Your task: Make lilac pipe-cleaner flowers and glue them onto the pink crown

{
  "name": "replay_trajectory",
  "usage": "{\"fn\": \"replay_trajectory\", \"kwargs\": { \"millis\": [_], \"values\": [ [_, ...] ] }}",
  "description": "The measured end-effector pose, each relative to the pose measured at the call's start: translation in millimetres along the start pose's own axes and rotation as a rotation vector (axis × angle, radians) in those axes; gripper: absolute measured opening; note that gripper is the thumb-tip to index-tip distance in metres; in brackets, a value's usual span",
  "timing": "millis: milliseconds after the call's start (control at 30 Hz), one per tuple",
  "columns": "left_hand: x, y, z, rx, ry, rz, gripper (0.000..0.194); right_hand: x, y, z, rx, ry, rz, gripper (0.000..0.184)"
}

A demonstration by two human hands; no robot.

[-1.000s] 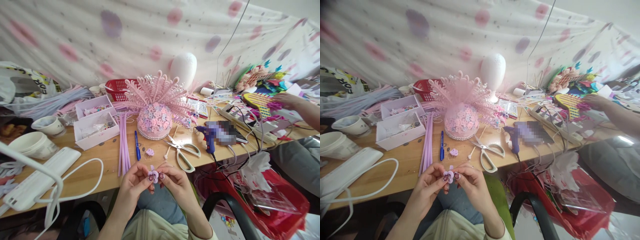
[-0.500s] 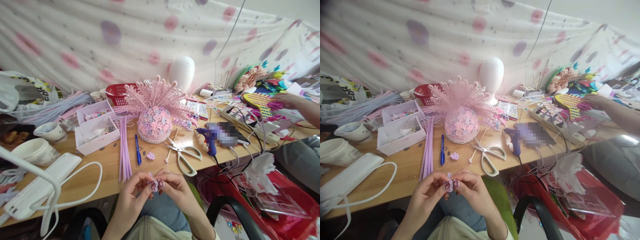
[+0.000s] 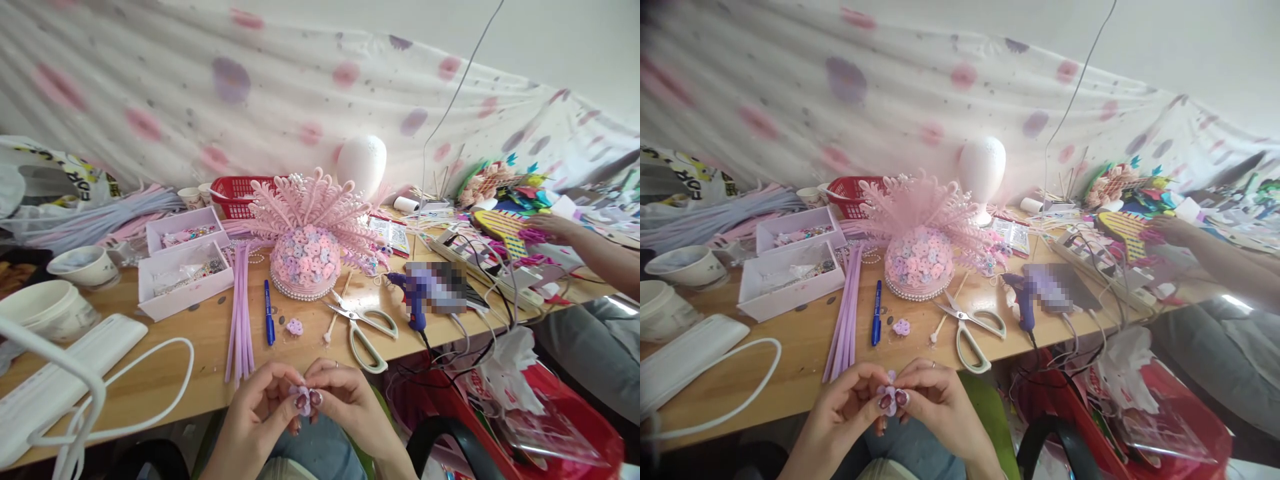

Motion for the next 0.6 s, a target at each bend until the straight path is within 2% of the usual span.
{"fn": "replay_trajectory", "kwargs": {
  "millis": [133, 267, 433, 600],
  "values": [
    [3.8, -1.7, -0.2, 0.035, 0.034, -0.017, 0.033, 3.9, -0.1, 4.4, 0.049, -0.003, -0.017, 0.013],
    [3.2, -3.6, -2.8, -0.004, 0.132, 0.005, 0.029, 9.6, 0.0, 7.8, -0.022, -0.165, -0.046, 0.019],
    [-1.0, -2.7, -7.1, 0.015, 0.237, -0.007, 0.019, 23.1, -4.8, 15.8, -0.064, -0.644, -0.032, 0.016],
    [0.5, 1.5, -11.9, 0.171, 0.381, -0.095, 0.016, 28.8, -8.2, 27.0, -0.046, -1.028, 0.006, 0.015]
  ]
}}
Point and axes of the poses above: each hand's wrist, its own y-axis towards the middle knuckle, its own z-axis out of the palm, x = y × z, the point moved 6 cm from there along y, towards the middle knuckle, and after that the axes turned 12 degrees about x, right-handed, at the moved point
